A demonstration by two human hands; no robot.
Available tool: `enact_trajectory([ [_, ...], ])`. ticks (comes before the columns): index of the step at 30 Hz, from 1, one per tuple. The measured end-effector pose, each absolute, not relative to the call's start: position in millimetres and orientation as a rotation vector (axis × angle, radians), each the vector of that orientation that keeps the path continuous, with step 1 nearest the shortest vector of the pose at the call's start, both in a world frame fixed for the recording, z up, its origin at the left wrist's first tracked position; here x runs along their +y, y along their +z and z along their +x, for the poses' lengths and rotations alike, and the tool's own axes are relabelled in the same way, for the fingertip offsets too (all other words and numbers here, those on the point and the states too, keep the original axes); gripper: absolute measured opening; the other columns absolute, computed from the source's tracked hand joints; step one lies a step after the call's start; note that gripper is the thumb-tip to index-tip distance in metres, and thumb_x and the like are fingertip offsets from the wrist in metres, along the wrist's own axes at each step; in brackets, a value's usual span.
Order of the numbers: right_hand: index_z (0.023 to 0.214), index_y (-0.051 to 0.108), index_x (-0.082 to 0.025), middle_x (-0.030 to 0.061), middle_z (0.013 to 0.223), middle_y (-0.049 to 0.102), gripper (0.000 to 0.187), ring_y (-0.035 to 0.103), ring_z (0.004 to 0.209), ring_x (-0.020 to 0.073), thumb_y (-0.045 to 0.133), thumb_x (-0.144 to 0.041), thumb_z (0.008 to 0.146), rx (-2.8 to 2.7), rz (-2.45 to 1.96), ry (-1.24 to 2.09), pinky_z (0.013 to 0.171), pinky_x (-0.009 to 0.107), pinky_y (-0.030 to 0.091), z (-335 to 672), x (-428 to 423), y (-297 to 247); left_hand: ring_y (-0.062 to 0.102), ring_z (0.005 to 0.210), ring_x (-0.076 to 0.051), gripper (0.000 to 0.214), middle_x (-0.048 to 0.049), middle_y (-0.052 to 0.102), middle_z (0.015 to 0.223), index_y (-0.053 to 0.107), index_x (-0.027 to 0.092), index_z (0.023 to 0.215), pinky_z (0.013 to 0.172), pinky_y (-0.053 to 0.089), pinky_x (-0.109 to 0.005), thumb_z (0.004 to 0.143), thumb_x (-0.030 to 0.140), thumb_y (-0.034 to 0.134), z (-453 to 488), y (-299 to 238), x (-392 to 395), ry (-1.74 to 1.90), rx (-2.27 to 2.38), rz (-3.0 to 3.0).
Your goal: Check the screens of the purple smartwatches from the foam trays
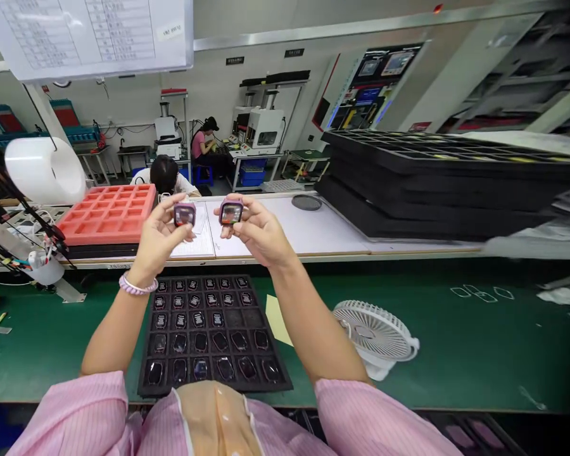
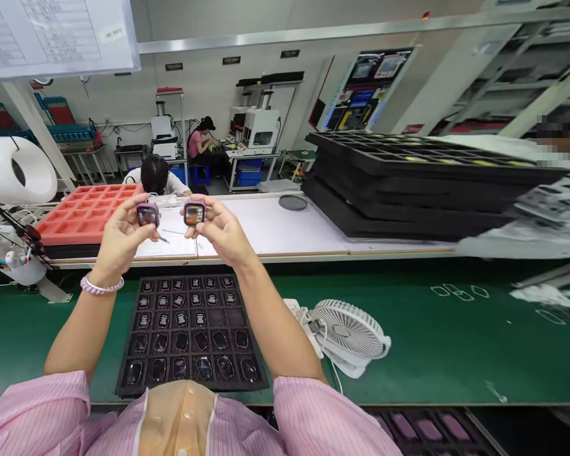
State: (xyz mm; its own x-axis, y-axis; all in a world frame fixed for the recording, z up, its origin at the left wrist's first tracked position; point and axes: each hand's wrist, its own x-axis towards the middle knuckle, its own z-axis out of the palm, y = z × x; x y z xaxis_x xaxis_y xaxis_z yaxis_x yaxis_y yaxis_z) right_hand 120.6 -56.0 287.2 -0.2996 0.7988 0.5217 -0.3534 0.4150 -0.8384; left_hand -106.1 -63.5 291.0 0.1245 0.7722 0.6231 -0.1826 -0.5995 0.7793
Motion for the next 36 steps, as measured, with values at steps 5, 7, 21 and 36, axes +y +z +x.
enact_trajectory([
  [5,0.132,0.056,-0.024,0.0074,0.114,0.072,0.055,0.068,0.073,0.0175,0.078,-0.032,0.083,-1.385,-0.492,1.321,0.076,0.039,0.061,120,-83,237,0.073,0.07,-0.012,0.057,-0.0037,0.072,0.105,0.065,0.029,0.135,0.068,0.067,-0.026,0.083,0.031,0.088,-88,241,-99,1.422,0.676,1.522],
  [7,0.132,0.056,-0.025,0.0067,0.113,0.072,0.053,0.069,0.073,0.0169,0.078,-0.031,0.084,-1.337,-0.497,1.358,0.075,0.038,0.061,120,-89,221,0.074,0.071,-0.012,0.057,-0.0042,0.073,0.107,0.064,0.028,0.136,0.069,0.067,-0.025,0.083,0.031,0.087,-84,228,-104,1.405,0.698,1.466],
  [21,0.135,0.057,-0.026,0.0062,0.112,0.072,0.054,0.068,0.072,0.0168,0.08,-0.04,0.087,-1.276,-0.572,1.384,0.073,0.038,0.061,118,-100,199,0.073,0.071,-0.012,0.053,-0.0053,0.076,0.11,0.063,0.029,0.134,0.067,0.066,-0.023,0.087,0.033,0.085,-72,212,-107,1.417,0.749,1.476],
  [36,0.127,0.062,-0.026,0.0023,0.1,0.071,0.045,0.067,0.068,0.0156,0.079,-0.04,0.087,-1.1,-0.57,1.438,0.073,0.035,0.063,113,-112,176,0.072,0.067,-0.012,0.044,-0.0062,0.076,0.109,0.064,0.026,0.129,0.064,0.064,-0.023,0.089,0.035,0.081,-64,199,-115,1.415,0.776,1.43],
])
